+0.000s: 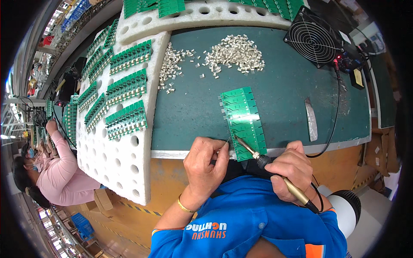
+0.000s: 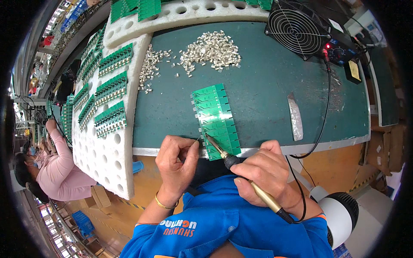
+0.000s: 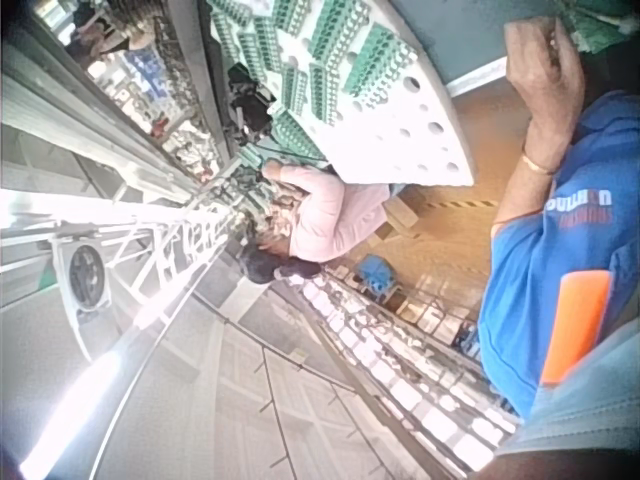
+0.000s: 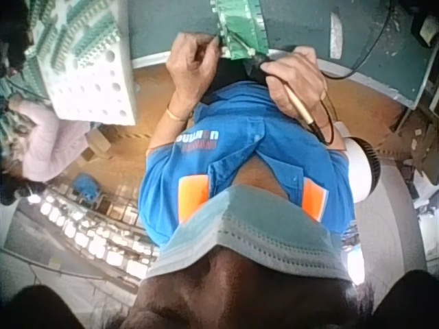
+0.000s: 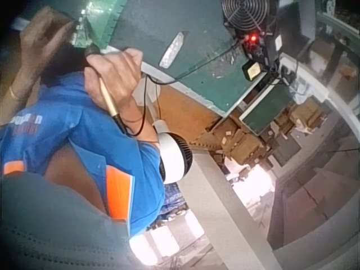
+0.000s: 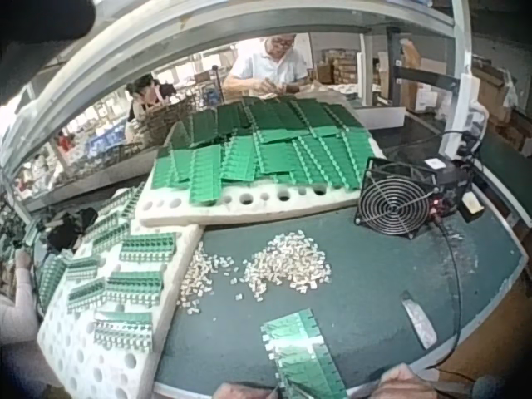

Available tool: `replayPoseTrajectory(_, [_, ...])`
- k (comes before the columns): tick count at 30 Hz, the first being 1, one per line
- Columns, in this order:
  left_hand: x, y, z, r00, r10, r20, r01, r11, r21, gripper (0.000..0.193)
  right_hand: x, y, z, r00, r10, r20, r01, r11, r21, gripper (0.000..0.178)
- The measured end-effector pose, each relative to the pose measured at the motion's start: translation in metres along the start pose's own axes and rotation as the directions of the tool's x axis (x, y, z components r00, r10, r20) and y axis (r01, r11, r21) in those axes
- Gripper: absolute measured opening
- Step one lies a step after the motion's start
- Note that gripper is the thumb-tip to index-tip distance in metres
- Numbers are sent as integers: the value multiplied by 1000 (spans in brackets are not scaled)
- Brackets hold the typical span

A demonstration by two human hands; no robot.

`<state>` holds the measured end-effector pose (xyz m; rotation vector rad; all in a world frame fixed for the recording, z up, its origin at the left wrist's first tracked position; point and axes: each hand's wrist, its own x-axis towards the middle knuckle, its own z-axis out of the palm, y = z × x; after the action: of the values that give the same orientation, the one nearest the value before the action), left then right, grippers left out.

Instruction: The person solders electronic components onto green circuit board strips with a soldering iron and solder wire.

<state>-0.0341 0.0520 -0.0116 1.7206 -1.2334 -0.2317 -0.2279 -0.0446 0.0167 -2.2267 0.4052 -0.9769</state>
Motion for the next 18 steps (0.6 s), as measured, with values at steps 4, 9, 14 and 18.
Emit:
replayPoseTrajectory(4, [-1,0,0,1000,1,-6,-1,1000,-22,12,0,-1,-2,1000,-10,-13,9,1000,-19,15])
replayPoseTrajectory(9, [-4,2,-4,999,15,-40,-16,1000,-24,13,-4,-2,-6,998,-12,-56,11,1000,-16,14])
replayPoseTrajectory(14, [-13,4,-8,998,-42,-41,41,999,-20,14,-10,-1,-6,997,-18,-73,17,1000,-14,14])
replayPoseTrajectory(18, [-14,6,-7,997,-7,-71,8,1000,17,12,-12,-3,-5,997,-19,-74,19,1000,-5,13])
